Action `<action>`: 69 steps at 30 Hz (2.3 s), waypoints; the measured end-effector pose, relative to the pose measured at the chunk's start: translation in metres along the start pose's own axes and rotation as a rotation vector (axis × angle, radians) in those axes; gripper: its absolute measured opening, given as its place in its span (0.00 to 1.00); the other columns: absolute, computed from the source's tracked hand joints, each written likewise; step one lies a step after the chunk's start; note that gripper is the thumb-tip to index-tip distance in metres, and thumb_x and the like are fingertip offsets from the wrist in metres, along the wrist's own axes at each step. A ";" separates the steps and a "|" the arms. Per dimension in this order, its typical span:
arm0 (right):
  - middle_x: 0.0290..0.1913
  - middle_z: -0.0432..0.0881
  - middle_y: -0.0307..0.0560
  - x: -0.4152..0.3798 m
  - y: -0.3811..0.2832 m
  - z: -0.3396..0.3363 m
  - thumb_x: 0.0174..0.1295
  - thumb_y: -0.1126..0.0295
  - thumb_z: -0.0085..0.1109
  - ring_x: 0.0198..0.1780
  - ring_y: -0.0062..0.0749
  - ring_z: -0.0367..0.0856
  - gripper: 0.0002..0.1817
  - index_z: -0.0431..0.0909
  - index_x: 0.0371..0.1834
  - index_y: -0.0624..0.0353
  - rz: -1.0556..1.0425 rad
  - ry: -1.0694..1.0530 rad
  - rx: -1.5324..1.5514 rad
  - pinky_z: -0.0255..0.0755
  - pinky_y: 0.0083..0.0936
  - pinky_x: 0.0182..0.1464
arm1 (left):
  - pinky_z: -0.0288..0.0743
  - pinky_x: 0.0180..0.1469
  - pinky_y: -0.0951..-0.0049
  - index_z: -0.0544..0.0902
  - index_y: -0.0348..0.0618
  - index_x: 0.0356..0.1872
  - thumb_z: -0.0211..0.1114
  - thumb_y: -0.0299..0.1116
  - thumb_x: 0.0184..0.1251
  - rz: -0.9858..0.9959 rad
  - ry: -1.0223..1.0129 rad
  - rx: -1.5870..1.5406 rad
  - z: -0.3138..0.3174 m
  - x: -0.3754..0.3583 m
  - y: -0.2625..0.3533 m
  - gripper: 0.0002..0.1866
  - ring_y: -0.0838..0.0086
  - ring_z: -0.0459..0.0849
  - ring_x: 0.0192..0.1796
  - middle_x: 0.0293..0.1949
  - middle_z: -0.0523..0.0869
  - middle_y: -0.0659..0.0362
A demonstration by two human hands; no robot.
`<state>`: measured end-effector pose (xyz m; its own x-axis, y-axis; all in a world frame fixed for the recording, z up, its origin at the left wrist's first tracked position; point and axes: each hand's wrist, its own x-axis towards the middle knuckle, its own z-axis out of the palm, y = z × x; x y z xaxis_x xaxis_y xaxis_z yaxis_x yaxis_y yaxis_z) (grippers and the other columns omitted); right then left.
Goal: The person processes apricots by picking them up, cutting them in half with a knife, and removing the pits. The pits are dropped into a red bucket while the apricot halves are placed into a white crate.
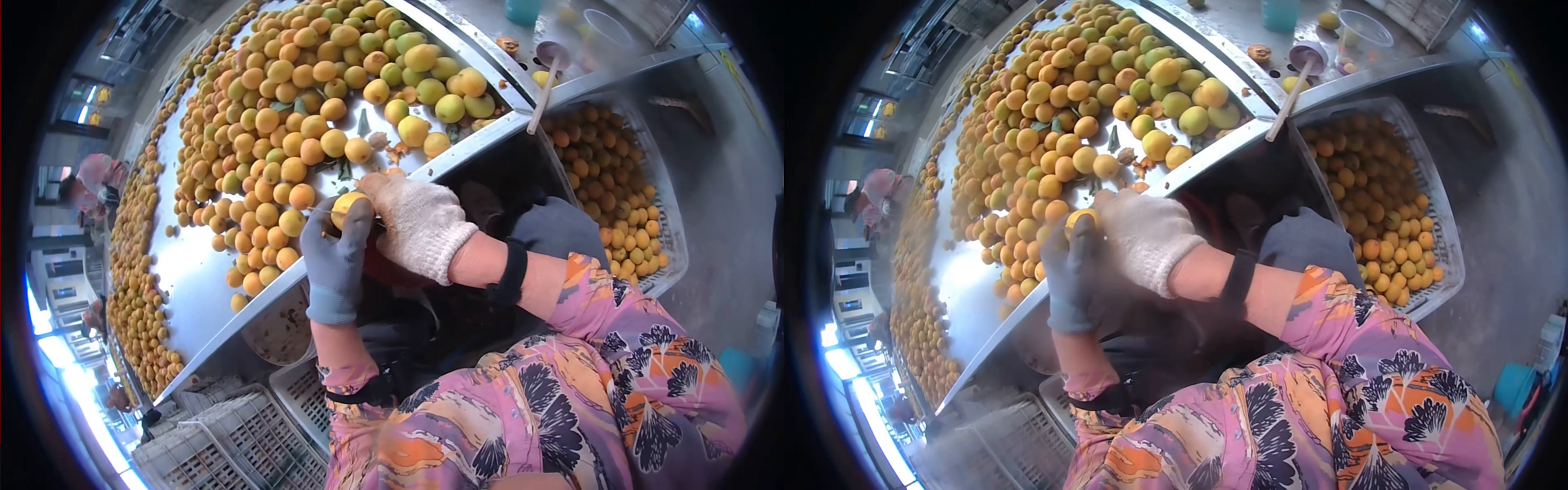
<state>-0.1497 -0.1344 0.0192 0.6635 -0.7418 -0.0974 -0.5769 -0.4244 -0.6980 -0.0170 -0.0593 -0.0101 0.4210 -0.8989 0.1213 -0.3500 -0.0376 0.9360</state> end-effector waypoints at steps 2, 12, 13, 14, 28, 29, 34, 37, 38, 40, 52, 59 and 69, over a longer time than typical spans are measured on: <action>0.39 0.81 0.55 0.000 0.003 0.003 0.47 0.59 0.67 0.42 0.55 0.82 0.21 0.77 0.44 0.54 -0.018 0.071 0.031 0.77 0.45 0.44 | 0.75 0.39 0.79 0.81 0.30 0.42 0.71 0.35 0.61 -0.199 -0.009 -0.081 0.003 0.000 0.018 0.17 0.82 0.79 0.35 0.33 0.85 0.60; 0.38 0.84 0.59 0.008 0.011 0.002 0.56 0.58 0.56 0.43 0.53 0.83 0.17 0.81 0.40 0.59 -0.031 -0.142 0.060 0.77 0.42 0.46 | 0.76 0.42 0.75 0.81 0.31 0.41 0.72 0.33 0.58 -0.028 -0.037 0.053 0.002 -0.005 0.003 0.16 0.75 0.81 0.37 0.35 0.84 0.55; 0.39 0.84 0.61 0.009 0.012 0.001 0.58 0.61 0.53 0.45 0.53 0.84 0.17 0.81 0.40 0.62 -0.073 -0.187 0.072 0.77 0.41 0.48 | 0.76 0.43 0.74 0.81 0.32 0.42 0.71 0.32 0.59 0.000 -0.041 0.048 0.003 -0.005 0.002 0.15 0.75 0.81 0.38 0.37 0.84 0.55; 0.39 0.84 0.61 0.010 0.014 0.001 0.58 0.61 0.53 0.45 0.53 0.84 0.17 0.81 0.40 0.62 -0.066 -0.187 0.074 0.77 0.41 0.48 | 0.76 0.43 0.74 0.81 0.32 0.42 0.71 0.32 0.59 -0.002 -0.048 0.047 0.004 -0.006 0.002 0.15 0.75 0.81 0.38 0.37 0.84 0.55; 0.33 0.86 0.44 0.032 0.063 0.019 0.43 0.71 0.66 0.40 0.40 0.84 0.10 0.86 0.32 0.56 -0.019 -0.521 0.919 0.77 0.30 0.45 | 0.71 0.61 0.69 0.70 0.29 0.60 0.58 0.26 0.61 -0.056 0.008 -0.326 0.004 -0.015 0.002 0.24 0.67 0.78 0.56 0.54 0.78 0.49; 0.33 0.86 0.44 0.032 0.064 0.021 0.43 0.71 0.66 0.40 0.40 0.84 0.10 0.86 0.32 0.56 -0.024 -0.525 0.918 0.77 0.30 0.45 | 0.71 0.62 0.69 0.70 0.28 0.59 0.57 0.26 0.61 -0.011 0.018 -0.278 0.004 -0.014 0.002 0.24 0.66 0.78 0.57 0.55 0.78 0.48; 0.19 0.75 0.41 0.022 0.027 -0.005 0.53 0.74 0.62 0.16 0.28 0.75 0.12 0.76 0.41 0.61 0.001 -0.493 0.664 0.70 0.24 0.19 | 0.76 0.58 0.65 0.77 0.36 0.45 0.65 0.17 0.59 0.035 0.017 -0.706 0.002 -0.006 -0.002 0.13 0.56 0.78 0.60 0.60 0.76 0.41; 0.42 0.81 0.42 0.018 0.015 -0.008 0.52 0.74 0.60 0.48 0.37 0.81 0.24 0.75 0.56 0.59 -0.031 0.043 0.421 0.74 0.27 0.54 | 0.78 0.56 0.65 0.78 0.40 0.45 0.70 0.18 0.50 0.313 0.077 0.206 -0.001 -0.003 -0.005 0.19 0.53 0.81 0.57 0.56 0.80 0.43; 0.42 0.81 0.42 0.019 0.018 -0.006 0.52 0.74 0.60 0.48 0.37 0.81 0.24 0.75 0.56 0.59 -0.034 0.041 0.419 0.74 0.27 0.54 | 0.78 0.56 0.65 0.78 0.40 0.45 0.70 0.18 0.50 0.313 0.080 0.205 -0.002 -0.003 -0.003 0.19 0.53 0.81 0.57 0.56 0.80 0.43; 0.47 0.83 0.53 0.020 0.020 -0.004 0.53 0.69 0.63 0.51 0.37 0.82 0.30 0.70 0.63 0.57 -0.228 0.094 0.697 0.75 0.29 0.52 | 0.78 0.53 0.63 0.78 0.40 0.46 0.70 0.19 0.51 0.243 0.043 0.175 -0.002 -0.005 0.001 0.19 0.52 0.82 0.54 0.55 0.80 0.44; 0.20 0.72 0.36 0.002 0.013 -0.012 0.58 0.78 0.59 0.13 0.18 0.65 0.28 0.70 0.65 0.57 0.133 -0.441 1.753 0.59 0.14 0.16 | 0.75 0.58 0.64 0.72 0.35 0.61 0.52 0.30 0.71 0.105 0.110 0.026 -0.007 0.003 -0.037 0.19 0.65 0.80 0.55 0.55 0.78 0.50; 0.52 0.81 0.53 0.003 0.009 0.019 0.57 0.70 0.57 0.53 0.45 0.81 0.22 0.77 0.58 0.54 -0.436 0.052 0.500 0.74 0.31 0.58 | 0.73 0.63 0.60 0.71 0.36 0.62 0.49 0.37 0.76 -0.133 0.163 -0.801 -0.001 -0.002 -0.009 0.20 0.62 0.78 0.58 0.55 0.78 0.51; 0.26 0.74 0.31 0.012 0.006 -0.029 0.69 0.61 0.55 0.18 0.13 0.66 0.16 0.78 0.50 0.62 -0.166 0.038 1.525 0.61 0.13 0.20 | 0.69 0.25 0.79 0.74 0.35 0.54 0.43 0.56 0.77 -0.367 0.050 -0.831 0.008 -0.005 0.000 0.30 0.79 0.73 0.22 0.33 0.83 0.54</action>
<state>-0.1588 -0.1612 0.0342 0.6434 -0.7637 0.0533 0.5376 0.4012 -0.7416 -0.0259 -0.0587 -0.0131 0.4295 -0.8719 -0.2351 0.5213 0.0268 0.8529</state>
